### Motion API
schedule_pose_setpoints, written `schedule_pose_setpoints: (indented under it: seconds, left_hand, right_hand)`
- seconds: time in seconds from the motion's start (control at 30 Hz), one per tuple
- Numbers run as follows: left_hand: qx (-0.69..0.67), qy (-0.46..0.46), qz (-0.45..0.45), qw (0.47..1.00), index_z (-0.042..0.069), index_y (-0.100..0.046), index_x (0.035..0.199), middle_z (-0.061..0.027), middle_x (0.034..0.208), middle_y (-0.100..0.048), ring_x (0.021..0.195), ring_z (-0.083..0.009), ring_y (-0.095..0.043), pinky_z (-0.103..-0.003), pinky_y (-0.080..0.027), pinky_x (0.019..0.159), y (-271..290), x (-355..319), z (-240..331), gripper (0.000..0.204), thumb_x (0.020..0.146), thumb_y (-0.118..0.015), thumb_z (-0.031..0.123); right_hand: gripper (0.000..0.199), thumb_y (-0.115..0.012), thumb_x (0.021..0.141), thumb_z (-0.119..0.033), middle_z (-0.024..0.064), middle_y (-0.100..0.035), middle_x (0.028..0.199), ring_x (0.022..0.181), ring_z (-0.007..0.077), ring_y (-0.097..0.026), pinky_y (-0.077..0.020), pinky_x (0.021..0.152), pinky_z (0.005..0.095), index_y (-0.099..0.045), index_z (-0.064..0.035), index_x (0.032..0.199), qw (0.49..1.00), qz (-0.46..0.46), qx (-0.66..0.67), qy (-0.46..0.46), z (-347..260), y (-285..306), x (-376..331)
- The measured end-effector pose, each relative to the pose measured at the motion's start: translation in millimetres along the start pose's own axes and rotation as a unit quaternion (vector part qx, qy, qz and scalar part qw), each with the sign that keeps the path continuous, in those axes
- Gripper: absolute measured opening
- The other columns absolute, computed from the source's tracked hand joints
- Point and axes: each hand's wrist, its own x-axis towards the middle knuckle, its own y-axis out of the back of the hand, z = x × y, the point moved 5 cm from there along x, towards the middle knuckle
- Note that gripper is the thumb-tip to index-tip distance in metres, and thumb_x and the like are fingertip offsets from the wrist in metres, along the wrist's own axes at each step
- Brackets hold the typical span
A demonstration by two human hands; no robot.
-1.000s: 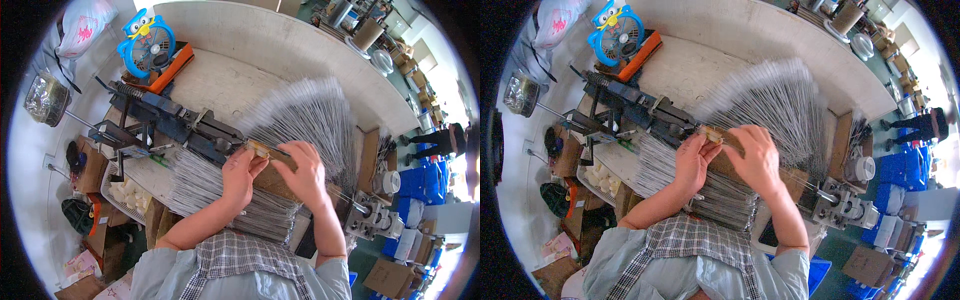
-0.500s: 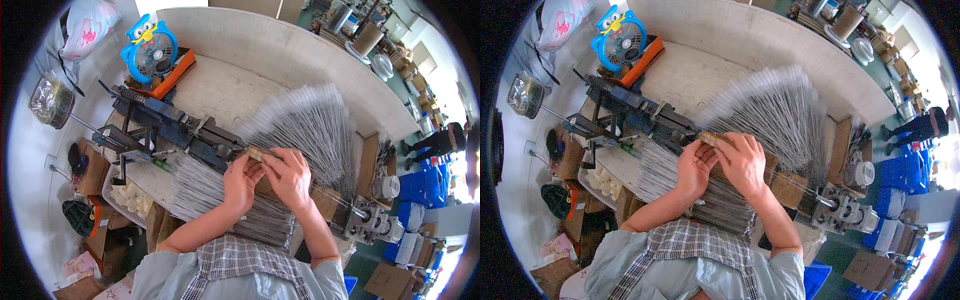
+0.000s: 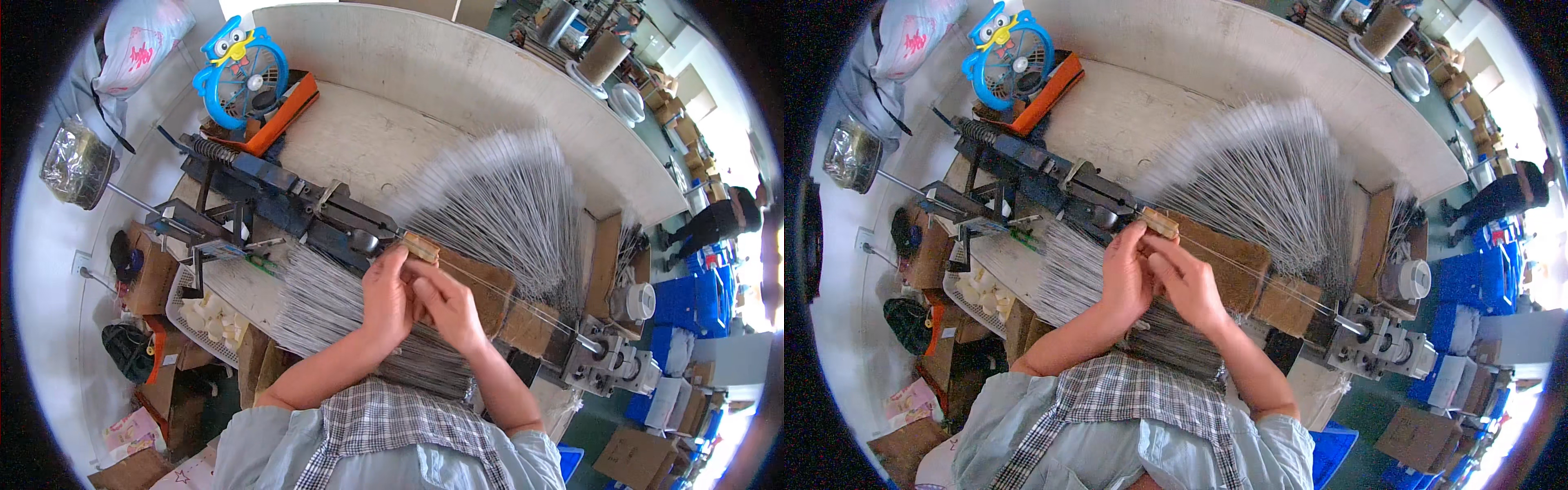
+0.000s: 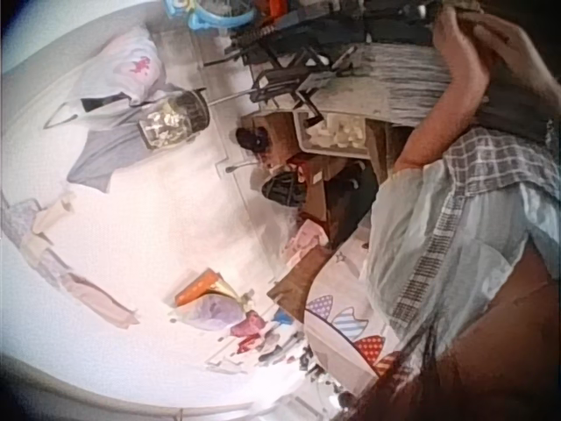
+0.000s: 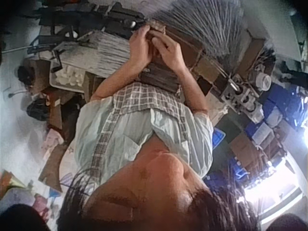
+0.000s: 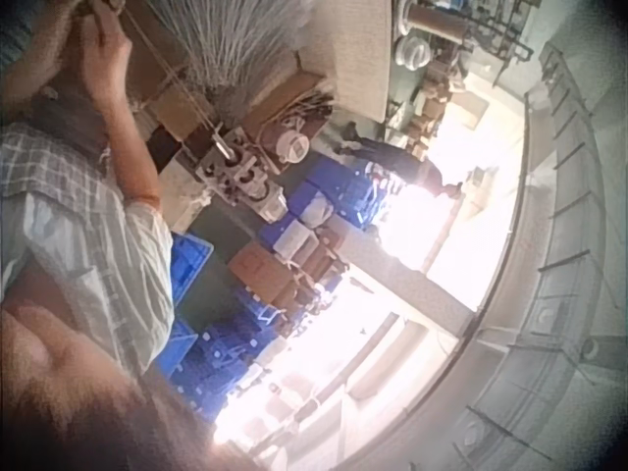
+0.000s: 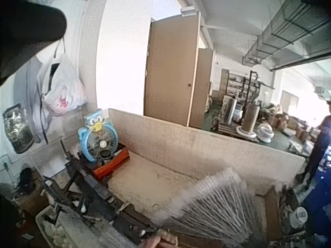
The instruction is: The person places bristle fibers between metal wires clamped in a machine and operates the twisting mechanism to form small wire brushes repeatedly.
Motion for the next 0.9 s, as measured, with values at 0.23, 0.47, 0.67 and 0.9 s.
schedule_pose_setpoints:
  seconds: [0.23, 0.47, 0.67, 0.9]
  left_hand:
    - [-0.032, 0.013, -0.032, 0.999, 0.003, -0.054, 0.102, -0.0083, 0.098, -0.060, 0.093, -0.0178, -0.057, -0.030, -0.045, 0.082, 4, 4, -4, 0.031, 0.091, -0.041, 0.029]
    - [-0.037, -0.006, -0.074, 0.997, 0.007, -0.054, 0.102, -0.0056, 0.097, -0.059, 0.091, -0.0169, -0.058, -0.032, -0.046, 0.079, -1, 1, 0, 0.032, 0.092, -0.038, 0.033]
    - [-0.069, 0.003, -0.012, 0.998, 0.007, -0.052, 0.098, -0.0046, 0.095, -0.057, 0.085, -0.0179, -0.057, -0.032, -0.046, 0.073, -5, 0, -2, 0.031, 0.093, -0.037, 0.033]
    - [-0.082, -0.014, -0.089, 0.993, 0.004, -0.051, 0.105, -0.0091, 0.103, -0.056, 0.096, -0.0213, -0.055, -0.036, -0.044, 0.086, 3, 5, -3, 0.036, 0.093, -0.034, 0.033]
  right_hand:
    - [0.034, -0.055, 0.089, -0.017, 0.0094, -0.062, 0.075, 0.065, 0.0133, -0.060, -0.0487, 0.062, 0.0271, -0.053, -0.0050, 0.121, 0.993, 0.000, -0.115, 0.033, -9, 5, -7]
    - [0.040, -0.057, 0.085, -0.014, 0.0122, -0.064, 0.080, 0.071, 0.0225, -0.065, -0.0498, 0.064, 0.0289, -0.050, -0.0065, 0.124, 0.976, 0.067, -0.184, 0.091, -4, 8, 9]
    - [0.040, -0.058, 0.085, -0.015, 0.0127, -0.065, 0.081, 0.071, 0.0231, -0.065, -0.0503, 0.064, 0.0307, -0.050, -0.0078, 0.124, 0.971, 0.063, -0.183, 0.138, -7, 12, 7]
    - [0.040, -0.059, 0.084, -0.017, 0.0110, -0.064, 0.074, 0.062, 0.0213, -0.064, -0.0494, 0.059, 0.0300, -0.052, -0.0071, 0.122, 0.966, 0.033, -0.233, 0.110, -18, 6, 15]
